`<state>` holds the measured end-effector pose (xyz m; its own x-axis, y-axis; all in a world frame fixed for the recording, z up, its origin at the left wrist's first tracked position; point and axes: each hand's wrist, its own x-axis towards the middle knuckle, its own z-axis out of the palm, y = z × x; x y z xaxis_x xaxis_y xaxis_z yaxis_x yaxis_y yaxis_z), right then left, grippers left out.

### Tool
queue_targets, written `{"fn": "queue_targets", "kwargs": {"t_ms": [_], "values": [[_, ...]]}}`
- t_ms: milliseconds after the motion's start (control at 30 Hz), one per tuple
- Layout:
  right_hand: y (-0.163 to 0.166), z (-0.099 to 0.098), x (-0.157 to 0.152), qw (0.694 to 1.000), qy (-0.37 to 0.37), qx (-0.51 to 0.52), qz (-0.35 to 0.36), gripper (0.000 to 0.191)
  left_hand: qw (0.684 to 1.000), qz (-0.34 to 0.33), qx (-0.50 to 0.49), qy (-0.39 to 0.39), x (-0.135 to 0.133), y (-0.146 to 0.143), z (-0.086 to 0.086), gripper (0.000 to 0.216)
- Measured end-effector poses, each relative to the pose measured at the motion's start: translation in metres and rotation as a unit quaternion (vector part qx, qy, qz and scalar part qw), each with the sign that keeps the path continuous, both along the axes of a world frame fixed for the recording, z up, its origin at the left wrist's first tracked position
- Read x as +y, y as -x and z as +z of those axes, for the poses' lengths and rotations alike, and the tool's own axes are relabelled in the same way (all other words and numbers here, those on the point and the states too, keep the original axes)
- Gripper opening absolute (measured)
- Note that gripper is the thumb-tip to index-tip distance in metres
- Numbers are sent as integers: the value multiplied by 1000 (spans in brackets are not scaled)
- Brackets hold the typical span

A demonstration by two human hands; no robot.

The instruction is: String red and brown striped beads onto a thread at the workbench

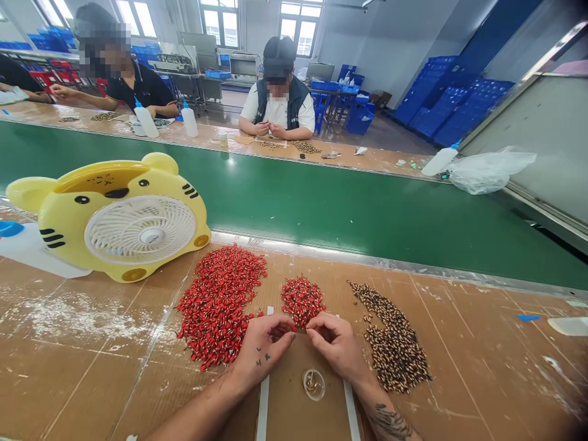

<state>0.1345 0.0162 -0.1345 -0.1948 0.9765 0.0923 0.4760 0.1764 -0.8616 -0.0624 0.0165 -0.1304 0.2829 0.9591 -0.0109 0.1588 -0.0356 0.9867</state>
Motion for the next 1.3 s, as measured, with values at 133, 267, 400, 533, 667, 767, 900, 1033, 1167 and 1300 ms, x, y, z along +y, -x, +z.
{"fn": "queue_targets", "kwargs": {"t_ms": [133,267,400,533,667,767,900,1033,1167,1300], "values": [[4,0,-6,994,77,80,15,18,998,-8,52,-46,-1,-1,4,13],[7,-3,-7,983,95,156,10,19,997,8,52,-59,-2,-2,2,13],[5,-6,-4,980,80,184,12,19,997,10,40,-61,-2,-3,0,13],[5,-7,-4,978,74,195,15,22,997,11,38,-64,-2,-3,0,14],[7,-6,-6,975,96,202,2,28,997,14,43,-64,-2,-3,-1,13],[8,-6,-7,978,92,187,6,28,997,9,46,-61,-3,-5,-2,12],[5,-9,-5,985,67,159,-4,28,998,23,32,-46,-2,-4,0,12],[-4,-9,-1,993,4,100,-60,29,992,125,-26,-9,7,6,5,7],[-8,-1,4,998,-55,24,-6,22,969,226,-96,19,17,21,10,11],[-3,8,9,992,-86,-59,71,17,959,249,-134,31,21,27,13,12]]}}
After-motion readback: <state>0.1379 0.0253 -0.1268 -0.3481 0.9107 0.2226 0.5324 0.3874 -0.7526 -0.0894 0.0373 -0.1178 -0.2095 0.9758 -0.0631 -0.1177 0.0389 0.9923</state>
